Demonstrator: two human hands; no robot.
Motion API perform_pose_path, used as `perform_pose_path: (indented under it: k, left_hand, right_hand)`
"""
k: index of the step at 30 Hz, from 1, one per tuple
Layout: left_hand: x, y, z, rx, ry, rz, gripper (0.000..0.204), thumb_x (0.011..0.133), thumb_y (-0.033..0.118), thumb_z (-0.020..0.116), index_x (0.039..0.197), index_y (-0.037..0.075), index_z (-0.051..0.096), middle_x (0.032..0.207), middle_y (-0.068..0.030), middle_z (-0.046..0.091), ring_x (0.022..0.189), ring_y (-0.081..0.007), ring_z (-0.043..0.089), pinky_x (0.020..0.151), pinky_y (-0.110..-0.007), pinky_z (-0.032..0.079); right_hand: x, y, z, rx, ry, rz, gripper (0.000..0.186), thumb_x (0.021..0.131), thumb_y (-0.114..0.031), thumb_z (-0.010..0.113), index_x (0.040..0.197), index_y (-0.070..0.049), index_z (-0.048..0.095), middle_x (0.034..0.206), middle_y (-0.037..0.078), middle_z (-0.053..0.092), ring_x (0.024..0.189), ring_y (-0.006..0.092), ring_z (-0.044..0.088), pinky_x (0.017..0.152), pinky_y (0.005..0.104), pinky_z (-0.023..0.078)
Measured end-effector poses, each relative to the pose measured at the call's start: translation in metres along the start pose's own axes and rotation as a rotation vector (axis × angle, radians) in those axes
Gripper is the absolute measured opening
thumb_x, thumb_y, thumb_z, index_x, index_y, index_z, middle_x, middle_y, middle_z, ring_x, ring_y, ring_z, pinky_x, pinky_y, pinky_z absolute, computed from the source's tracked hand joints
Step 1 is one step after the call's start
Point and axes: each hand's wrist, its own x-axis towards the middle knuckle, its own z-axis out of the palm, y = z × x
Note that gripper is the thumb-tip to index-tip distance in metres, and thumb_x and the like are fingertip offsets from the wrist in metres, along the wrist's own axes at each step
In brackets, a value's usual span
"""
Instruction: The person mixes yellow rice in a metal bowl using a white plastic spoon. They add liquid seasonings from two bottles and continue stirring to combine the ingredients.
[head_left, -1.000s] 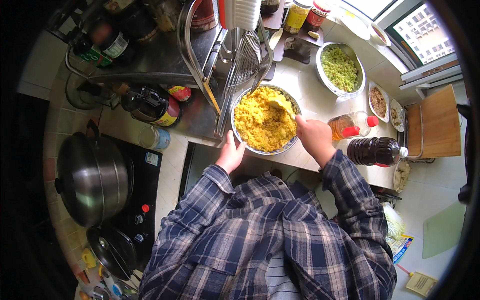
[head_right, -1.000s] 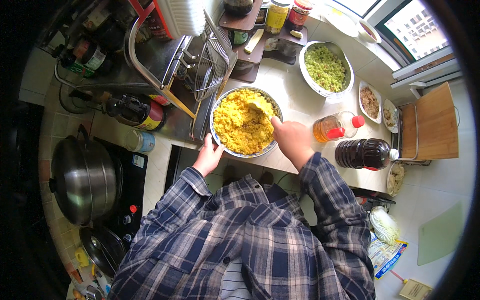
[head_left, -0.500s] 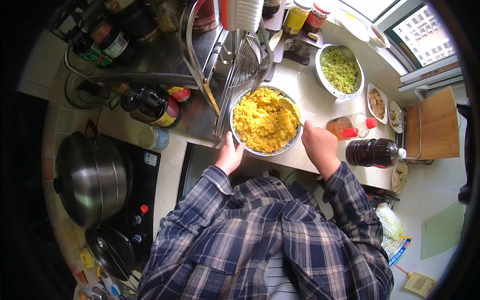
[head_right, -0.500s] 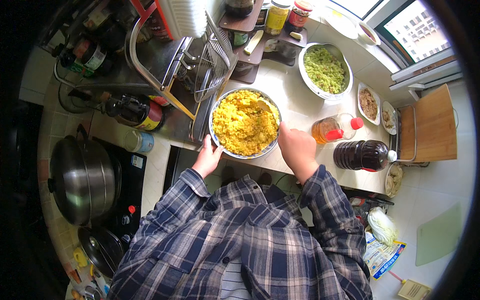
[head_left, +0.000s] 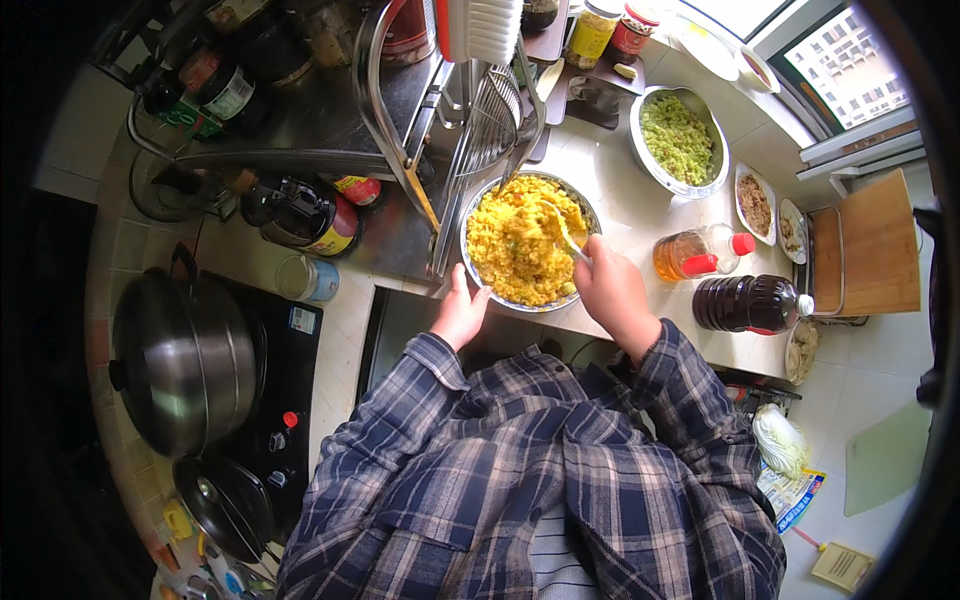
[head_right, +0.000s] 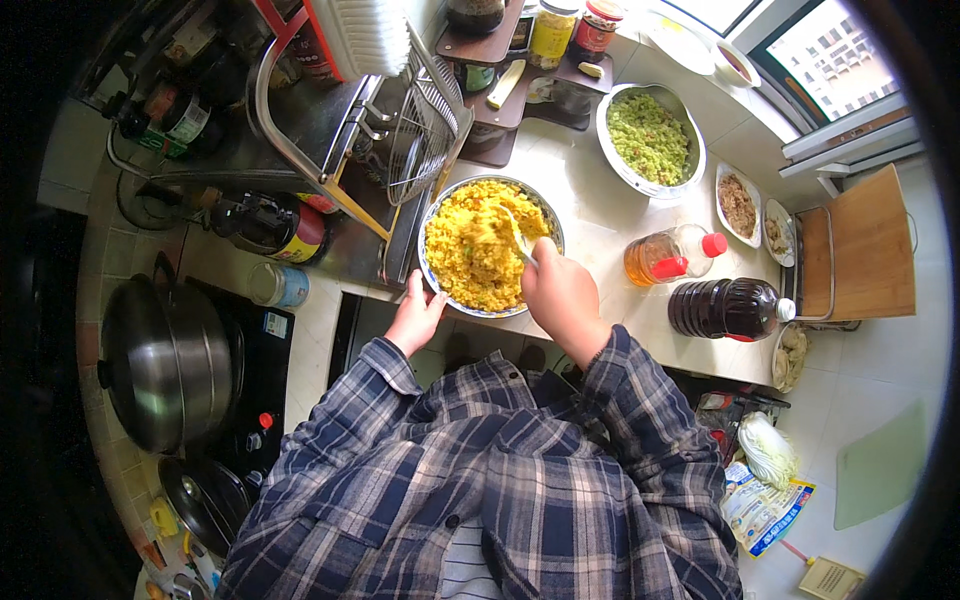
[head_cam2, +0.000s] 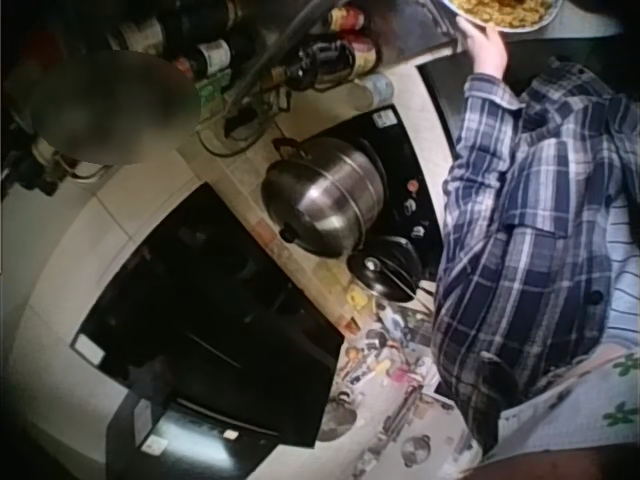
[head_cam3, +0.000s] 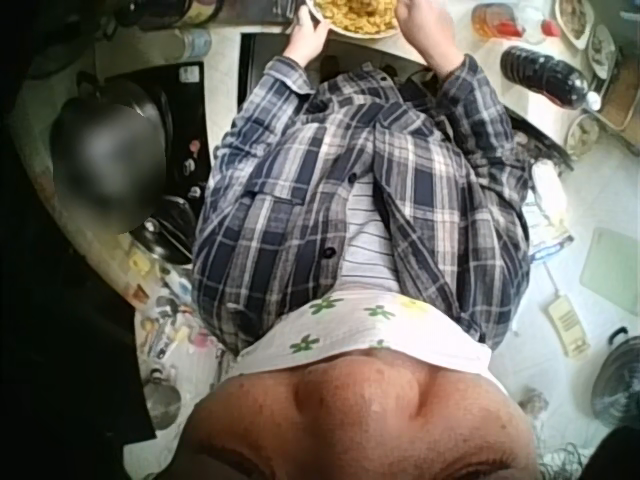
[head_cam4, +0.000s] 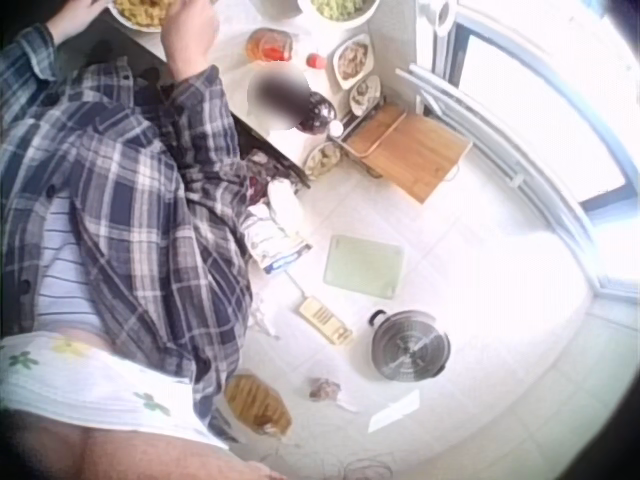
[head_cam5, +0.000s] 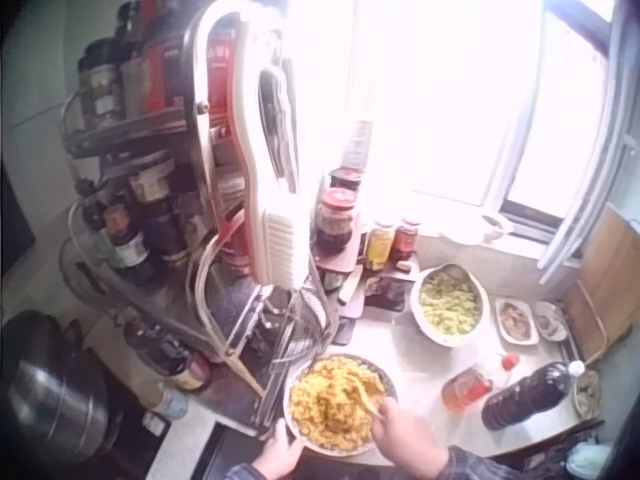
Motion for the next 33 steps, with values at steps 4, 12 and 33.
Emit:
perform_pose_path:
  k: [4, 12, 33]
  left_hand:
    - [-0.001, 0.003, -0.001, 0.003, -0.012, 0.015, 0.074, 0.095, 0.029, 0.059, 0.148, 0.001, 0.016, 0.116, -0.0340, 0.059, 0.107, -0.0466, 0.060, 0.092, -0.047, 0.048]
    - [-0.003, 0.006, -0.001, 0.009, -0.003, -0.030, 0.074, 0.095, 0.029, 0.059, 0.148, 0.000, 0.016, 0.121, -0.0345, 0.057, 0.111, -0.0459, 0.058, 0.095, -0.046, 0.046]
    - [0.001, 0.002, 0.000, 0.013, 0.008, 0.019, 0.077, 0.094, 0.029, 0.059, 0.149, -0.001, 0.014, 0.118, -0.0344, 0.059, 0.109, -0.0459, 0.060, 0.094, -0.046, 0.047]
  right_hand:
    - [-0.003, -0.018, -0.013, -0.107, -0.035, -0.074, 0.009, 0.089, -0.014, 0.054, 0.090, -0.006, 0.050, 0.062, 0.017, 0.061, 0.058, 0.0380, 0.062, 0.054, 0.0505, 0.048]
    - [-0.016, -0.012, 0.024, -0.401, -0.276, -0.380, 0.012, 0.080, -0.012, 0.059, 0.090, -0.013, 0.054, 0.058, 0.006, 0.061, 0.054, 0.0248, 0.064, 0.047, 0.0375, 0.049]
    - [0.041, 0.021, 0.020, -0.539, -0.175, -0.454, 0.010, 0.084, -0.010, 0.056, 0.093, -0.015, 0.056, 0.058, 0.002, 0.060, 0.058, 0.0218, 0.065, 0.050, 0.0342, 0.050]
